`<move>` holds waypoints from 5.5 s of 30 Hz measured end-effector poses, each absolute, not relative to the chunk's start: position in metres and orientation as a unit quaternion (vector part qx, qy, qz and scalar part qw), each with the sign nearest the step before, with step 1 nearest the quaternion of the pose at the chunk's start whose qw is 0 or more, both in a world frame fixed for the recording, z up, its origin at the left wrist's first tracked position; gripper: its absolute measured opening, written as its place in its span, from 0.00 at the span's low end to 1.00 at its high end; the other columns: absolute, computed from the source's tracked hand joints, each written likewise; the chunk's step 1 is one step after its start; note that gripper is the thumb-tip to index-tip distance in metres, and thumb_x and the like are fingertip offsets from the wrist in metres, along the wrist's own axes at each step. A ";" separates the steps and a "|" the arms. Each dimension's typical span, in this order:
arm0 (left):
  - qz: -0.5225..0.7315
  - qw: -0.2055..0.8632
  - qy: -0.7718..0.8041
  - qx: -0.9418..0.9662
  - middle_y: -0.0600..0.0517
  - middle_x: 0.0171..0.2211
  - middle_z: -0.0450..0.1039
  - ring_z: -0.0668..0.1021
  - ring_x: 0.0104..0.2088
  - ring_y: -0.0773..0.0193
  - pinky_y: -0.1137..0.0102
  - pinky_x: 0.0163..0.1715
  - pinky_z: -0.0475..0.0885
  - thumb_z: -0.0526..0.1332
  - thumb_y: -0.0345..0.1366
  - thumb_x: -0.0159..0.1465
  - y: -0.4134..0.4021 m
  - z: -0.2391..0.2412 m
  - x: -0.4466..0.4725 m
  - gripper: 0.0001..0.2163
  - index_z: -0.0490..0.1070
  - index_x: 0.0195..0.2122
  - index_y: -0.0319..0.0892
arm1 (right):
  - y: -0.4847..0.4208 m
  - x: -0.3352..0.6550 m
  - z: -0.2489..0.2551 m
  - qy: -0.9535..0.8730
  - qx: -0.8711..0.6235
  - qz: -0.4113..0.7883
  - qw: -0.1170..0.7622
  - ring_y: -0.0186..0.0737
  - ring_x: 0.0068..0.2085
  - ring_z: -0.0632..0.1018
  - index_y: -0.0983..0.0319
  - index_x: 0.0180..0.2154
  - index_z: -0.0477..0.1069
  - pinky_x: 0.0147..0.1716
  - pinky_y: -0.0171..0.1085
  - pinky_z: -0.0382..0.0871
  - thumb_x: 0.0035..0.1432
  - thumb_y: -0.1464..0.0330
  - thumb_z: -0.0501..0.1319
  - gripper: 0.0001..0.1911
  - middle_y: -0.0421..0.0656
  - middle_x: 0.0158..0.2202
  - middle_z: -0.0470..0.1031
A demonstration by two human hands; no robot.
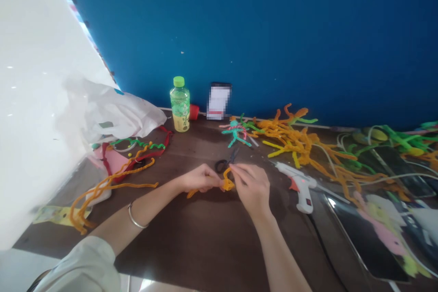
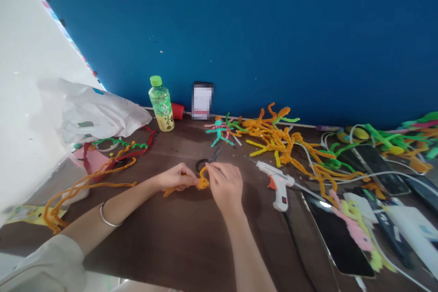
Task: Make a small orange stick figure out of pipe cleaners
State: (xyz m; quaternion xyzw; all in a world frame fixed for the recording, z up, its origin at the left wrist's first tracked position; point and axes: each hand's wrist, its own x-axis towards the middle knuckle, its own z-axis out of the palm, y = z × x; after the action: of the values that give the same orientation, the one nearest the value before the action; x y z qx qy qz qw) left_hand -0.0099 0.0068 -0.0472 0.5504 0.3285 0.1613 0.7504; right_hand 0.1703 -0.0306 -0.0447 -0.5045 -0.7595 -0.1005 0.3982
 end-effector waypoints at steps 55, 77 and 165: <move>0.219 0.902 0.221 0.300 0.61 0.15 0.40 0.45 0.14 0.76 0.77 0.13 0.40 0.49 0.54 0.58 0.008 -0.053 -0.002 0.23 0.56 0.18 0.39 | -0.037 0.158 -0.044 -0.782 -0.428 0.038 0.451 0.37 0.36 0.72 0.57 0.42 0.71 0.36 0.38 0.69 0.56 0.79 0.51 0.17 0.44 0.33 0.72; 0.271 0.861 0.261 0.341 0.62 0.12 0.39 0.45 0.13 0.77 0.77 0.13 0.40 0.54 0.49 0.57 0.010 -0.049 -0.004 0.19 0.52 0.18 0.40 | -0.032 0.152 -0.047 -0.408 -0.454 0.518 0.599 0.32 0.28 0.74 0.61 0.31 0.70 0.31 0.34 0.71 0.43 0.68 0.67 0.11 0.40 0.30 0.73; 0.200 0.878 0.247 0.358 0.64 0.15 0.40 0.45 0.14 0.79 0.80 0.12 0.40 0.60 0.45 0.55 0.003 -0.048 -0.004 0.14 0.62 0.29 0.39 | -0.042 0.154 -0.039 -0.673 -0.452 0.290 0.509 0.39 0.39 0.75 0.58 0.45 0.66 0.42 0.41 0.71 0.52 0.70 0.60 0.17 0.44 0.38 0.72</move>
State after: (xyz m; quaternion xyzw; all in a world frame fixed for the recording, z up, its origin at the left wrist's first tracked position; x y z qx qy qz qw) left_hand -0.0043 0.0034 -0.0481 0.3581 0.2471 0.2002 0.8778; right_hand 0.1541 -0.0421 -0.0389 -0.4523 -0.6727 0.2902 0.5085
